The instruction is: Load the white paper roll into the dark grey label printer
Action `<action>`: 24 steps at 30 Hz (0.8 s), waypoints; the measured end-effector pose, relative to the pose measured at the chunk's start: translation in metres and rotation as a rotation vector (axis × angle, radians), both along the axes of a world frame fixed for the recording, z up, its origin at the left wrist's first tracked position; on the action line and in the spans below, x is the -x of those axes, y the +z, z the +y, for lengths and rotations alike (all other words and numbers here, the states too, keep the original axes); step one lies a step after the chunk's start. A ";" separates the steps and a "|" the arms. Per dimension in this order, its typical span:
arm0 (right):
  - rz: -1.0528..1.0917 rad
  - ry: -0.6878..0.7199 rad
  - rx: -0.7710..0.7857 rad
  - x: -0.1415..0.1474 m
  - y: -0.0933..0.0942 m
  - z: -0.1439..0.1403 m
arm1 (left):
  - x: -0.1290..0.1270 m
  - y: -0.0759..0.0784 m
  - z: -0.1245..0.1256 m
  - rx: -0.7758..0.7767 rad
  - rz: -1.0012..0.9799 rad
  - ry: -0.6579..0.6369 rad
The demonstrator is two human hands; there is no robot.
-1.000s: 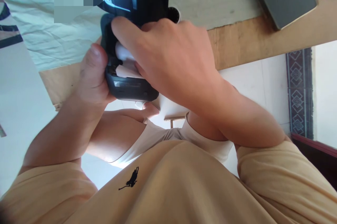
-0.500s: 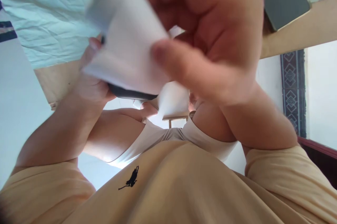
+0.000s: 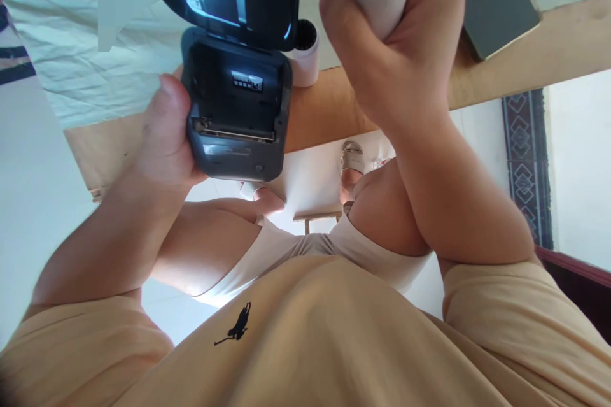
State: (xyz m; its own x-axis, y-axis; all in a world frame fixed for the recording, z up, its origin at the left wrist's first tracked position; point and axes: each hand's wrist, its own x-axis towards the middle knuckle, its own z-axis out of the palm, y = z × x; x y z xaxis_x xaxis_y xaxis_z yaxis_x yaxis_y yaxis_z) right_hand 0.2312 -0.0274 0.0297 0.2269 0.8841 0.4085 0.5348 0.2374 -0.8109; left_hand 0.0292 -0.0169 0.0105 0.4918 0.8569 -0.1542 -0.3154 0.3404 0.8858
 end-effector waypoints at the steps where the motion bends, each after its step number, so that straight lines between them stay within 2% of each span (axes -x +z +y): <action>1: -0.066 -0.019 -0.020 -0.003 -0.002 0.003 | 0.000 0.000 0.000 0.001 -0.006 -0.001; 3: -0.168 -0.062 -0.078 -0.009 -0.006 0.008 | 0.002 -0.001 0.001 0.010 -0.003 -0.009; 7: -0.394 -0.126 0.010 -0.013 -0.009 0.014 | 0.004 -0.001 0.001 0.043 0.022 -0.032; 12: -0.519 -0.110 0.037 -0.013 -0.012 0.017 | 0.002 -0.002 0.001 0.001 -0.005 0.000; 18: -0.575 -0.068 0.054 -0.015 -0.014 0.017 | 0.002 0.000 0.000 0.012 0.002 -0.017; 24: -0.503 -0.019 0.026 -0.012 -0.014 0.016 | 0.003 -0.001 0.001 -0.010 0.020 -0.036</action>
State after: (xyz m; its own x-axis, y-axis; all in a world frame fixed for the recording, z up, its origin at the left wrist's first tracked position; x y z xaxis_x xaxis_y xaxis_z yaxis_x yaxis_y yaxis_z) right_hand 0.2428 -0.0118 0.0160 0.0235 0.8931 0.4492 0.8652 0.2069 -0.4568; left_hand 0.0262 -0.0163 0.0093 0.5194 0.8402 -0.1558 -0.2854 0.3424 0.8952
